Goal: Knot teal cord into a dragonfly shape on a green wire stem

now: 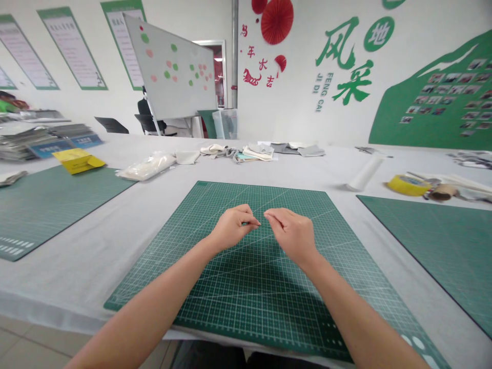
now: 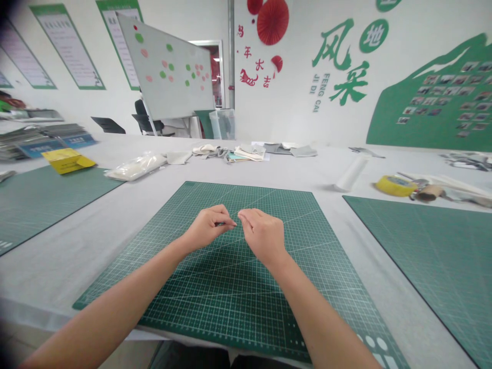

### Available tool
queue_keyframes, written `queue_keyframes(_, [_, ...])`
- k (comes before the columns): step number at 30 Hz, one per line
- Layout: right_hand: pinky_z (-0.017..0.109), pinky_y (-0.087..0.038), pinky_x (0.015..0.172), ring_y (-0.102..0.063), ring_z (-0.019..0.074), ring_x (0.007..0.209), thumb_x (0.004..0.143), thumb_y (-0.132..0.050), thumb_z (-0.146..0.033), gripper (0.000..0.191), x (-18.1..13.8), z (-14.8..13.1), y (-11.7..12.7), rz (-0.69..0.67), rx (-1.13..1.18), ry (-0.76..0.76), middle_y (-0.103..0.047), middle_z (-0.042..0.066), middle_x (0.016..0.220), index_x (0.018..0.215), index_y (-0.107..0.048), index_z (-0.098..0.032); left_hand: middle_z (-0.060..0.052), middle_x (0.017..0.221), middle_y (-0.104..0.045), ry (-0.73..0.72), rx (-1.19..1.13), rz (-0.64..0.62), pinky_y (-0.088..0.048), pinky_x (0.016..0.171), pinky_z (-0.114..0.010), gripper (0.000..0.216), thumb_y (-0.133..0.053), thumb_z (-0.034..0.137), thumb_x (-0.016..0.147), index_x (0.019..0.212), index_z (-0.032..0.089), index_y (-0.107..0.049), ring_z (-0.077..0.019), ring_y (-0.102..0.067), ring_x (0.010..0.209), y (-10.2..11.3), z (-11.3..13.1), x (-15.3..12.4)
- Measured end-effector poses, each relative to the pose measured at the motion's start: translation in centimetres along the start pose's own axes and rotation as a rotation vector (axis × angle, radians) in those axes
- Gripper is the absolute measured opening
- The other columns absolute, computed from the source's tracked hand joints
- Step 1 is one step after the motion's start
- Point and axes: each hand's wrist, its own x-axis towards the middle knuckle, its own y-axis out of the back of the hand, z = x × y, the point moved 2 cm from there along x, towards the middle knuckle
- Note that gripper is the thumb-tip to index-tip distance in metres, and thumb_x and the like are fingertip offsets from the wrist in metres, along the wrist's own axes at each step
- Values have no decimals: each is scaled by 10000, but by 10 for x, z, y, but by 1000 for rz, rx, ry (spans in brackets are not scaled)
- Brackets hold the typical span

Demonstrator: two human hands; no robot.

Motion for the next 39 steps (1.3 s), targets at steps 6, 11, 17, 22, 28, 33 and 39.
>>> queue_keyframes(6, [269, -400, 631, -608, 157, 697, 858, -513, -294, 208, 11, 16, 3, -219, 136, -148, -707, 4, 772, 808, -708, -240, -25, 774, -621, -21, -37, -158, -441, 683, -280, 166, -596, 177, 797, 798, 235, -751, -142, -577, 715, 3, 4, -1])
queue_keyframes(11, [246, -287, 487, -386, 93, 476, 769, -602, -372, 213, 16, 37, 1, -405, 410, -314, -500, -36, 494, 711, -700, -192, -28, 781, -614, -9, -173, -222, -447, 681, -276, 128, -637, 198, 777, 808, 237, -755, -138, -580, 713, 5, 7, -1])
queue_keyframes(17, [225, -189, 417, -248, 57, 409, 686, -661, -454, 301, 13, 49, -12, -544, 766, -500, -366, -83, 432, 748, -675, -159, -28, 791, -600, 23, -350, -236, -448, 684, -266, 91, -684, 236, 753, 811, 225, -754, -130, -574, 723, 8, 10, 0])
queue_keyframes(22, [226, -186, 414, -260, 49, 409, 629, -695, -469, 334, 12, 45, -21, -567, 846, -527, -356, -87, 427, 706, -655, -146, -21, 762, -572, 78, -427, -154, -440, 663, -267, 80, -697, 247, 741, 796, 224, -750, -126, -549, 706, 10, 8, 0])
queue_keyframes(28, [235, -225, 432, -303, 57, 442, 661, -692, -403, 253, 8, 38, -25, -553, 830, -525, -425, -60, 481, 696, -661, -155, -22, 762, -577, 150, -433, 48, -422, 637, -263, 60, -692, 235, 735, 763, 205, -736, -125, -531, 706, 9, 1, 3])
queue_keyframes(33, [232, -260, 451, -345, 70, 472, 683, -671, -368, 207, 9, 27, -21, -578, 781, -485, -493, -37, 529, 692, -677, -161, -13, 740, -558, 223, -377, 119, -414, 636, -269, 120, -671, 249, 741, 835, 207, -733, -123, -500, 679, 10, -4, 4])
queue_keyframes(39, [226, -256, 454, -313, 66, 459, 703, -653, -347, 185, 6, 23, -27, -597, 778, -448, -458, -53, 504, 698, -678, -163, -25, 775, -572, 197, -398, 108, -434, 701, -289, 135, -664, 227, 747, 853, 226, -748, -142, -535, 759, 8, -5, 4])
